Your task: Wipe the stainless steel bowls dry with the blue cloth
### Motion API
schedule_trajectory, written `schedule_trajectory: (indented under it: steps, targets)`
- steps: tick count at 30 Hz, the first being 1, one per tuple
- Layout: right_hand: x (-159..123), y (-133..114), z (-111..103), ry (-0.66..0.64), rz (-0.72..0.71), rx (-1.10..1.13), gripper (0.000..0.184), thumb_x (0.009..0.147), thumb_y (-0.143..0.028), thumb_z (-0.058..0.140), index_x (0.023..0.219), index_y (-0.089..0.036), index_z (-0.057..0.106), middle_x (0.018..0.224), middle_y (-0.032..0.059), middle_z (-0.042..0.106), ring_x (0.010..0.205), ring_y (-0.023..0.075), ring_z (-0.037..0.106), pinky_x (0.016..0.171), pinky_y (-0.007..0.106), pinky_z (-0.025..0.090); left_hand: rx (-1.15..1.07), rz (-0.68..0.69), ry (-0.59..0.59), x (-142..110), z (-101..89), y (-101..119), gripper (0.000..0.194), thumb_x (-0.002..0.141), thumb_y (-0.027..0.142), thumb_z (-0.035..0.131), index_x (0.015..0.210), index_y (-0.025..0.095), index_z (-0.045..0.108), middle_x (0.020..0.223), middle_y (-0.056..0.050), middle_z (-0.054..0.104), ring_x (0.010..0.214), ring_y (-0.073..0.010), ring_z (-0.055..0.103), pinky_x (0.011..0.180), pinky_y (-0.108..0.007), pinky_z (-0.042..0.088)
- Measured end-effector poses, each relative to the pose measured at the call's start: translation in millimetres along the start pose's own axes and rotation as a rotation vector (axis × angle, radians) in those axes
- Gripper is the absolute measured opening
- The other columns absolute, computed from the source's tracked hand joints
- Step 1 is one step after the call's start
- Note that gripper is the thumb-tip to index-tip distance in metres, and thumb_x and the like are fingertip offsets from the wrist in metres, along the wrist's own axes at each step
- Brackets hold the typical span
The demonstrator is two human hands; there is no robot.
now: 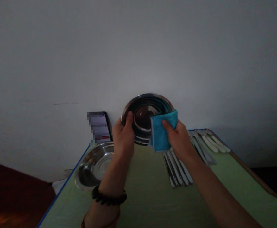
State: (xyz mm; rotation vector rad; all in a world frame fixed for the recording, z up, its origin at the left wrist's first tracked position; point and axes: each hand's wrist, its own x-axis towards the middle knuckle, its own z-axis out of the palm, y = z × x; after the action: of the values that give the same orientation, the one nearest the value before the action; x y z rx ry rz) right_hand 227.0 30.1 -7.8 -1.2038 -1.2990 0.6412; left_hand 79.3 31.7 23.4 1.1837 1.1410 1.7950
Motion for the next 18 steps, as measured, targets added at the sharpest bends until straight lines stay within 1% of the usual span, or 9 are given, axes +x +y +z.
schedule_trajectory:
  steps: [2, 4, 7, 9, 11, 12, 14, 16, 18]
  targets:
    - [4, 6, -4, -0.016, 0.026, 0.003, 0.028, 0.079, -0.045, 0.049, 0.084, -0.018, 0.056, 0.078, 0.0045, 0.065, 0.070, 0.0182, 0.058, 0.062, 0.029, 0.044, -0.291, -0.107, -0.097, -4, 6.4, 5, 0.026, 0.076, 0.028, 0.058, 0.100, 0.021, 0.062, 0.096, -0.001, 0.069, 0.089, -0.0155, 0.062, 0.075, -0.024, 0.048]
    - [8, 7, -10, -0.054, 0.036, -0.048, 0.028, 0.080, -0.044, 0.047, 0.082, -0.018, 0.055, 0.079, 0.0052, 0.065, 0.070, 0.0185, 0.059, 0.062, 0.030, 0.044, -0.424, -0.187, -0.190, -9, 10.9, 12, 0.031, 0.071, 0.018, 0.061, 0.102, 0.022, 0.061, 0.100, 0.000, 0.068, 0.091, -0.0165, 0.063, 0.077, -0.026, 0.048]
    - [13, 4, -23, -0.133, 0.019, -0.150, 0.028, 0.082, -0.042, 0.042, 0.084, -0.018, 0.055, 0.082, 0.0059, 0.065, 0.072, 0.0184, 0.059, 0.063, 0.030, 0.044, -0.471, -0.341, -0.277, -20, 11.6, 17, 0.030, 0.069, 0.015, 0.060, 0.099, 0.016, 0.063, 0.088, -0.003, 0.071, 0.089, -0.0202, 0.064, 0.079, -0.030, 0.050]
    - [15, -1, -33, -0.186, 0.005, -0.231, 0.025, 0.082, -0.039, 0.044, 0.084, -0.017, 0.055, 0.083, 0.0071, 0.065, 0.072, 0.0189, 0.059, 0.064, 0.030, 0.043, -0.516, -0.502, -0.311, -31, 6.9, 11, 0.026, 0.072, 0.019, 0.058, 0.096, 0.013, 0.065, 0.081, -0.004, 0.072, 0.090, -0.0215, 0.064, 0.083, -0.033, 0.049]
    - [17, -7, -43, -0.267, -0.006, -0.338, 0.021, 0.079, -0.037, 0.049, 0.079, -0.016, 0.056, 0.081, 0.0082, 0.065, 0.072, 0.0198, 0.058, 0.064, 0.031, 0.042, -0.509, -0.685, -0.333, -45, -2.3, -3, 0.020, 0.075, 0.022, 0.056, 0.087, 0.011, 0.068, 0.075, -0.005, 0.072, 0.093, -0.0224, 0.064, 0.087, -0.034, 0.047]
    - [17, -9, -48, -0.321, -0.008, -0.385, 0.019, 0.078, -0.035, 0.052, 0.076, -0.016, 0.056, 0.079, 0.0082, 0.065, 0.071, 0.0201, 0.058, 0.064, 0.031, 0.042, -0.517, -0.743, -0.352, -53, -8.1, -10, 0.019, 0.076, 0.023, 0.055, 0.082, 0.010, 0.068, 0.074, -0.005, 0.072, 0.095, -0.0227, 0.063, 0.090, -0.034, 0.045]
    - [15, -14, -56, -0.492, -0.027, -0.460, 0.015, 0.075, -0.032, 0.056, 0.075, -0.017, 0.059, 0.080, 0.0077, 0.066, 0.073, 0.0201, 0.058, 0.066, 0.030, 0.041, -0.554, -0.838, -0.403, -70, -20.4, -23, 0.023, 0.077, 0.029, 0.055, 0.076, 0.011, 0.069, 0.074, -0.006, 0.072, 0.099, -0.0241, 0.062, 0.093, -0.035, 0.042]
    - [12, -20, -60, -0.696, -0.081, -0.529, 0.014, 0.076, -0.030, 0.056, 0.082, -0.018, 0.061, 0.089, 0.0073, 0.067, 0.080, 0.0199, 0.059, 0.071, 0.029, 0.041, -0.648, -0.868, -0.466, -85, -30.7, -31, 0.029, 0.076, 0.039, 0.057, 0.079, 0.013, 0.070, 0.080, -0.006, 0.073, 0.105, -0.0262, 0.058, 0.097, -0.037, 0.039]
    - [8, -25, -59, -0.827, -0.151, -0.594, 0.019, 0.079, -0.030, 0.054, 0.092, -0.018, 0.061, 0.098, 0.0076, 0.066, 0.087, 0.0202, 0.059, 0.076, 0.029, 0.041, -0.757, -0.889, -0.513, -94, -37.3, -34, 0.039, 0.073, 0.050, 0.056, 0.083, 0.015, 0.071, 0.086, -0.007, 0.072, 0.106, -0.0279, 0.057, 0.098, -0.039, 0.037]
